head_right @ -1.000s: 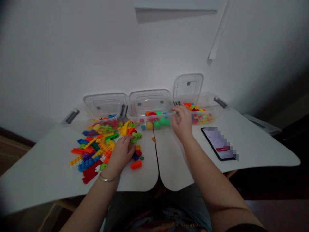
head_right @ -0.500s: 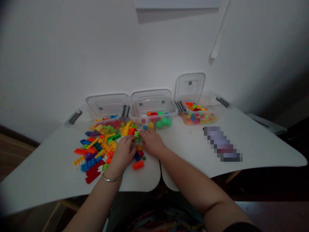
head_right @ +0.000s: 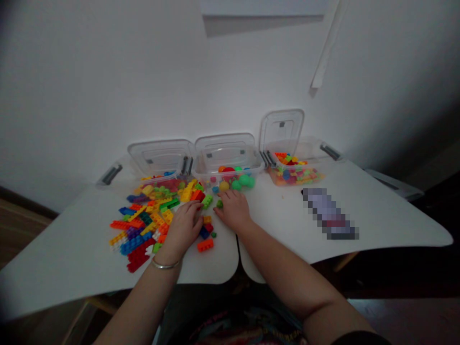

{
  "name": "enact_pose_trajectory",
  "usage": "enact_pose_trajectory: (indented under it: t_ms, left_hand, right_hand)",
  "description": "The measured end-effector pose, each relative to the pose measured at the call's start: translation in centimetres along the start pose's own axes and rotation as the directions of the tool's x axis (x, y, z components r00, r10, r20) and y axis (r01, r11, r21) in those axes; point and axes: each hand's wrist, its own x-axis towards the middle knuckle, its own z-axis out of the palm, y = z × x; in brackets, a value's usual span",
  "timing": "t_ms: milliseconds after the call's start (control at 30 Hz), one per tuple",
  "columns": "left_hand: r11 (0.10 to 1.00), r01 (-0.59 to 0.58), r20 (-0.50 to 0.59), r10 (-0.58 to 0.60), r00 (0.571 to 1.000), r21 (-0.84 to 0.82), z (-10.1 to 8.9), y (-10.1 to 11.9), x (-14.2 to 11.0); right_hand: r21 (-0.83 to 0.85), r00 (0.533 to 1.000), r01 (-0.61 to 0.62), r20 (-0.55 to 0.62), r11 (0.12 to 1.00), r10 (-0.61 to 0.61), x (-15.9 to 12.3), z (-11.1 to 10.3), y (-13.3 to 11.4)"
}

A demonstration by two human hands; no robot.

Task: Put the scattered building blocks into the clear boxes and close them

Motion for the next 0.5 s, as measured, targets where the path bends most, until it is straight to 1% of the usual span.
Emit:
enact_pose_trajectory:
  t_ms: [133,200,267,333,367,433,500]
  left_hand:
    - [1.000,-0.002,-0.004,0.002,1.000,-0.002,0.0,-0.1,0.0]
    - [1.000,-0.004,-0.004,0.004,1.000,0.002,0.0,-0.1,-0.1]
    - [1.000,-0.002,-0.002,0.002,1.000,0.007,0.0,-0.1,0.0]
    - [1.000,0.000,0.004,0.000,1.000,0.009,-0.1,-0.1,0.0]
    - [1.000,0.002,0.009,-0.002,1.000,0.009,-0.2,0.0,0.0]
    - [1.000,0.004,0.020,-0.004,1.000,0.006,-0.2,0.0,0.0]
    - [1.000,0.007,0.032,-0.007,0.999,0.003,-0.3,0.0,0.0]
  right_hand:
    - [-0.001,0.999,-0.007,0.045,1.000,0.007,0.0,0.2,-0.1]
    - [0.039,0.998,0.007,0.066,0.999,-0.009,0.1,0.2,0.1]
    - [0.114,0.997,0.037,0.062,0.993,-0.045,0.3,-0.1,0.5]
    - [0.194,0.998,0.057,0.016,0.979,-0.061,0.6,-0.9,1.1]
    - [0.229,0.998,0.055,-0.024,0.972,-0.051,0.6,-1.4,1.5]
    - [0.281,0.992,0.030,-0.128,0.959,0.006,0.7,-2.7,2.4]
    - [0.320,0.967,0.005,-0.244,0.947,0.077,0.6,-4.2,3.5]
